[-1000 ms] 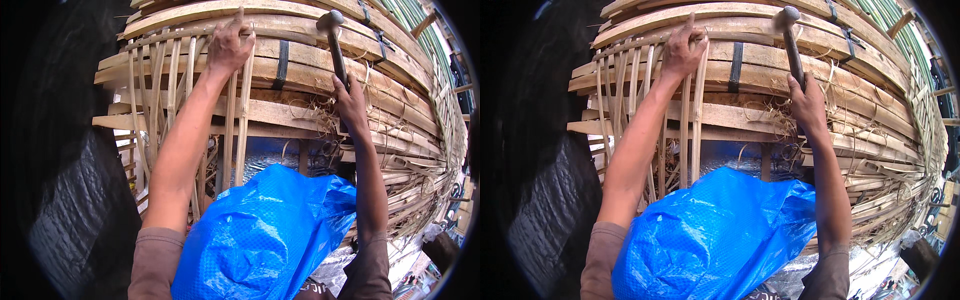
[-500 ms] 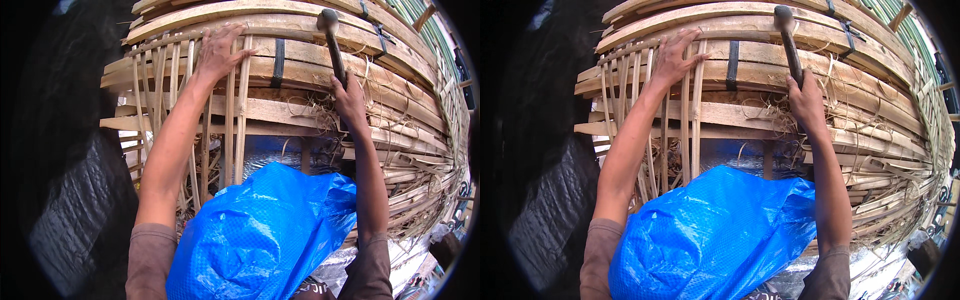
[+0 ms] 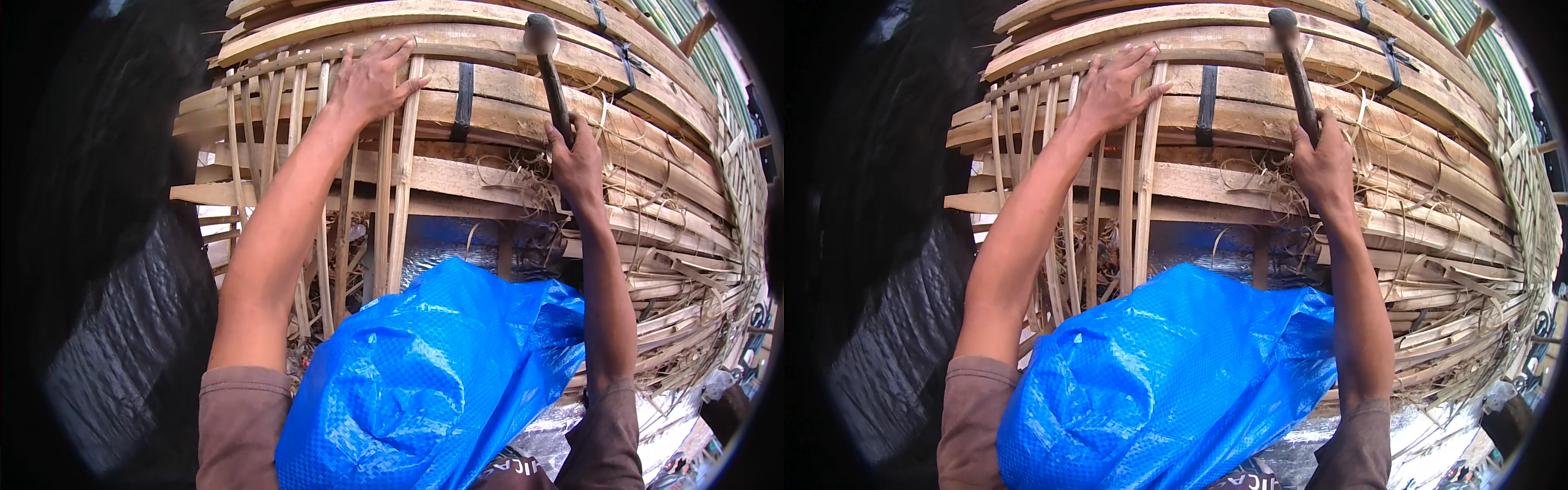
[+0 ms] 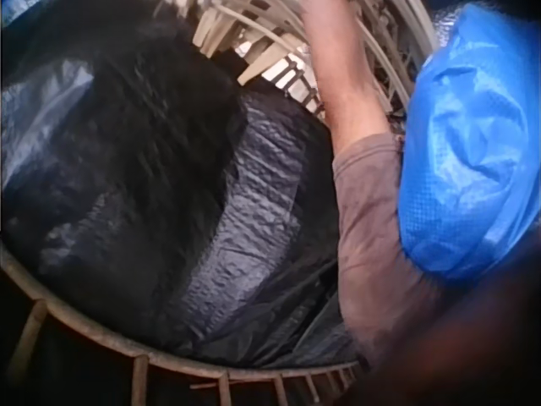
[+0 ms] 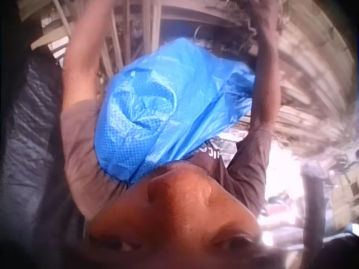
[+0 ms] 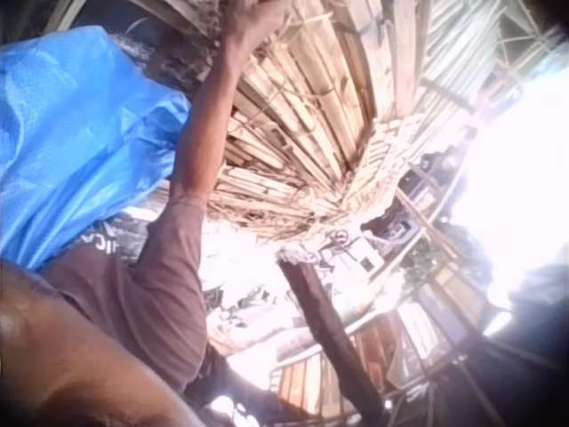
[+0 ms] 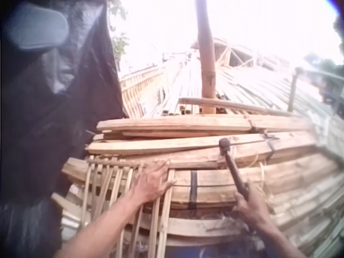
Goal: The person nails thin wooden strips onto a large bundle of lumber using a hammer. They align each strip across the bundle and drive nails through them into the wood beneath to secure the structure.
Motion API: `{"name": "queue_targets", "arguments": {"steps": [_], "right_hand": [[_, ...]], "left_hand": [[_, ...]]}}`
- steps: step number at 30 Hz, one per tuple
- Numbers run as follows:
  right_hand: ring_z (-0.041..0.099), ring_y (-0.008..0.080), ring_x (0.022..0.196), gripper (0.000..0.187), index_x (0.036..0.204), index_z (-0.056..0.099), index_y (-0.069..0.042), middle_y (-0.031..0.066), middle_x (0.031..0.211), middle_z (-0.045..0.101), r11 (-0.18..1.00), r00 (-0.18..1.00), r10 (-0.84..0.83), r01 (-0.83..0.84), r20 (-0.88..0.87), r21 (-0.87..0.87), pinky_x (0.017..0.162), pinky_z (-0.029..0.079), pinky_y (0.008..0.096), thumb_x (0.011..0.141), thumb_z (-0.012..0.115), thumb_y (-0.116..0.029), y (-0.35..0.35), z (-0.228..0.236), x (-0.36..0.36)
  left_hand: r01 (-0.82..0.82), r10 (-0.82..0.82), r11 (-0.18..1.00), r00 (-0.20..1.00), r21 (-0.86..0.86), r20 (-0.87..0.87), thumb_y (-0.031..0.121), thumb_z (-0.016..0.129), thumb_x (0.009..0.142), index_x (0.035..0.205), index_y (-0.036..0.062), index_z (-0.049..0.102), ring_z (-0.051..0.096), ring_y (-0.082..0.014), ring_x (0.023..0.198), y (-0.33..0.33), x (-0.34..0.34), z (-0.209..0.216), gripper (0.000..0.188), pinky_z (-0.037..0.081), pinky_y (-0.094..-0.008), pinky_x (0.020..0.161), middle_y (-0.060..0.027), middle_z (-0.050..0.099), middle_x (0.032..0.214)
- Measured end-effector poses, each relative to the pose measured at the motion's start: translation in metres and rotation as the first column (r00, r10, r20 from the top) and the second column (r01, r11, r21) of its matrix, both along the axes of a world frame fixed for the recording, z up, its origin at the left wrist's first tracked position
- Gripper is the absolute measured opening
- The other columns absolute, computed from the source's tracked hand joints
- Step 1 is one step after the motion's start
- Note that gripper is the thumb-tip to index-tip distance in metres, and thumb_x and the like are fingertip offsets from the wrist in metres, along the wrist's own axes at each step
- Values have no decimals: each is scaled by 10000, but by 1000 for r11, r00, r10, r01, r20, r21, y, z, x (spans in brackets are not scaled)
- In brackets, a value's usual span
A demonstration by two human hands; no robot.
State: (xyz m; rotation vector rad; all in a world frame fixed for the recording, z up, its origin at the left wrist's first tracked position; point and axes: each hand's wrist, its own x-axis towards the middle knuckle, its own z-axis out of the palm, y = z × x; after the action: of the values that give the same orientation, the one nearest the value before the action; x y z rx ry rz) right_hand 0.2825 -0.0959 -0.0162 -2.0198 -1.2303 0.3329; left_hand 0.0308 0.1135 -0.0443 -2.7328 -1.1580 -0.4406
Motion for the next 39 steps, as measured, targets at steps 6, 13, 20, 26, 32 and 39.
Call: {"name": "queue_targets", "arguments": {"steps": [6, 13, 20, 26, 32, 39], "right_hand": [[650, 268, 699, 341, 1152, 565, 22, 181, 788, 663, 1000, 1000, 21, -21, -9, 14, 642, 488, 406, 971, 601, -264, -6, 1, 2], [566, 141, 668, 420, 1212, 562, 18, 75, 759, 608, 986, 953, 161, -167, -255, -1, 601, 455, 320, 959, 638, -308, -1, 28, -27], [576, 151, 702, 407, 1223, 555, 15, 90, 767, 615, 964, 926, 254, -265, -280, 0, 657, 466, 330, 953, 633, -279, 23, 46, -66], [619, 187, 745, 374, 1193, 563, 3, 162, 845, 666, 955, 916, 273, -295, -294, -34, 698, 481, 346, 939, 638, -261, 31, 44, -70], [617, 208, 744, 371, 1180, 569, 8, 168, 829, 651, 955, 923, 274, -295, -270, -42, 699, 480, 364, 937, 643, -263, 28, 40, -70], [611, 211, 714, 378, 1179, 560, 33, 154, 785, 637, 951, 923, 289, -307, -252, -32, 677, 478, 364, 942, 637, -251, 23, 37, -66]], "left_hand": [[-153, 63, 954, 942, -257, -329, 772, 352, 884, 1514, 213, 343, 379, -306, 1406, 3, 16, 47, 843, 293, -557, 1158, -126, 389, 1528], [-198, 127, 939, 959, -280, -253, 684, 430, 920, 1509, 260, 354, 309, -367, 1431, -4, 17, 38, 729, 311, -589, 1143, -27, 301, 1583], [-86, 67, 971, 993, -225, -93, 634, 489, 922, 1462, 236, 433, 345, -332, 1420, 0, 6, 29, 673, 353, -499, 1144, -74, 358, 1552], [-171, 118, 956, 967, -237, -225, 643, 466, 928, 1503, 70, 291, 321, -370, 1423, -14, 18, 40, 831, 357, -537, 1130, -104, 328, 1562], [-199, 135, 955, 952, -222, -275, 625, 427, 950, 1534, 191, 260, 261, -301, 1463, -9, 14, 35, 746, 287, -655, 1122, -11, 248, 1604], [-224, 149, 941, 948, -253, -282, 709, 362, 923, 1545, 306, 226, 199, -251, 1489, -5, 10, 32, 753, 156, -718, 1131, 72, 170, 1624]]}}
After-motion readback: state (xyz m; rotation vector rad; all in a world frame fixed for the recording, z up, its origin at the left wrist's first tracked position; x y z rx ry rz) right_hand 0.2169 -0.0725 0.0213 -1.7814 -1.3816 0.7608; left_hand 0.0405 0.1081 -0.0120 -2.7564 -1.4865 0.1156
